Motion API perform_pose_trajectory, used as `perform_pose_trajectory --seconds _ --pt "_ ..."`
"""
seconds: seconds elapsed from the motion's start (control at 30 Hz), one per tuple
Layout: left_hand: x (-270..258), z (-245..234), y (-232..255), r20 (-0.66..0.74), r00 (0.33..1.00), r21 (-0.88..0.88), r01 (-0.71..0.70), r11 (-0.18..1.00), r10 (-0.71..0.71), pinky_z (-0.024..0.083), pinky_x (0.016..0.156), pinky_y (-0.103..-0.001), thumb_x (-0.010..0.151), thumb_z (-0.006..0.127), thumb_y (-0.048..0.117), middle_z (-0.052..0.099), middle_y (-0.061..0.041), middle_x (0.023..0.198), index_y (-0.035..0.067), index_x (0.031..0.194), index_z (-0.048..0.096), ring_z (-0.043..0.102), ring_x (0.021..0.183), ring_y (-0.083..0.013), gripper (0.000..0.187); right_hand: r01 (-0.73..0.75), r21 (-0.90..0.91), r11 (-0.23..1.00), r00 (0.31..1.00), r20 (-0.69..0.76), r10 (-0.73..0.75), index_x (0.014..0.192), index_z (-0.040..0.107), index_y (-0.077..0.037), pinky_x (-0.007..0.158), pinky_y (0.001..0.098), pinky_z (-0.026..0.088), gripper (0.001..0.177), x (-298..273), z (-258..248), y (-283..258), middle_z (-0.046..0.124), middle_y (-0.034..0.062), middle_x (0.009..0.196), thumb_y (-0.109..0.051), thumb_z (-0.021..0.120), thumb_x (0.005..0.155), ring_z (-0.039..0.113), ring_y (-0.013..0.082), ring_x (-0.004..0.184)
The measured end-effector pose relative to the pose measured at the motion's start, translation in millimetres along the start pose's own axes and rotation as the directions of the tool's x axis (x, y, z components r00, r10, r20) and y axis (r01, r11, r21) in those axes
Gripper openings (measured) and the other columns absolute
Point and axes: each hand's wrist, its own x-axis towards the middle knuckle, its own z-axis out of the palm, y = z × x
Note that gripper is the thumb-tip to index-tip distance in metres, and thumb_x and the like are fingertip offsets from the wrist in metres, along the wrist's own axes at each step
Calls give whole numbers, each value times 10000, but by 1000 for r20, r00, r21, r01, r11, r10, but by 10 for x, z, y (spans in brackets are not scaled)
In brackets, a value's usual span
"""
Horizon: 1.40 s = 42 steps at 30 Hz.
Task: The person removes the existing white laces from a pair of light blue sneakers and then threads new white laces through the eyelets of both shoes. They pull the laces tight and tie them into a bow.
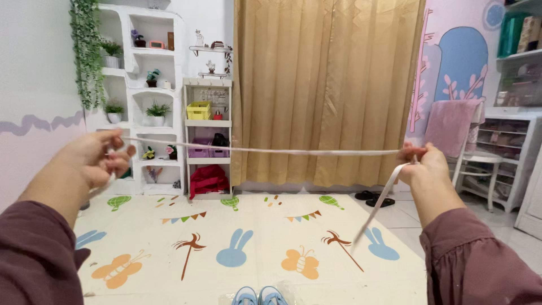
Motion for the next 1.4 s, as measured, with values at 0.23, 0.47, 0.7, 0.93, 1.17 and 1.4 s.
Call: perform_pose_trajectory --seconds 0.23,0.47,0.7,0.93,1.17,1.4 --pt "-48 633 -1350 121 950 820 68 568 -288 299 418 -274 962 653 239 680 -151 723 22 901 692 412 492 -122 229 205 -928 -310 937 94 337 905 719 -6 409 307 263 195 -1538 -204 1655 600 56 683 -196 683 922 365 120 459" --pt "632 714 -2931 154 936 803 68 592 -318 294 381 -323 930 646 115 551 -162 636 -140 830 675 410 432 -163 276 16 -945 -328 693 -226 685 993 695 9 391 269 254 251 -1485 -1082 3154 533 64 759 -232 624 989 323 87 452" --pt "1339 -245 -4700 30 907 987 -94 131 419 495 783 -514 765 819 251 554 -298 1238 -65 1313 511 583 1046 -455 704 -471 -862 190 741 -269 615 1298 514 -55 699 296 587 300 -717 -3014 4121 629 125 976 -73 540 1000 613 177 804" --pt "692 -249 -5527 329 918 706 -85 703 -220 571 926 -363 758 771 129 499 -130 1362 76 1383 521 657 1154 -267 675 -591 -787 178 656 -340 674 1289 437 -21 813 373 618 329 -355 -4044 4573 635 279 1112 -7 401 962 684 336 970" --pt "610 -222 -5598 312 928 857 -183 482 -202 609 817 -346 689 824 49 613 -116 1112 -25 855 720 704 971 -262 210 -517 -806 287 775 -299 557 1259 499 112 970 362 567 328 -161 -4004 4565 604 233 1257 -127 497 1035 632 294 1185" --pt "692 -258 -5449 284 953 892 -221 395 -108 577 796 -364 725 808 45 662 -142 996 2 714 711 690 915 -286 106 -72 -923 -377 742 -302 598 1307 636 -20 977 332 564 473 -436 -4195 4372 710 144 1273 -16 634 834 689 218 1158"
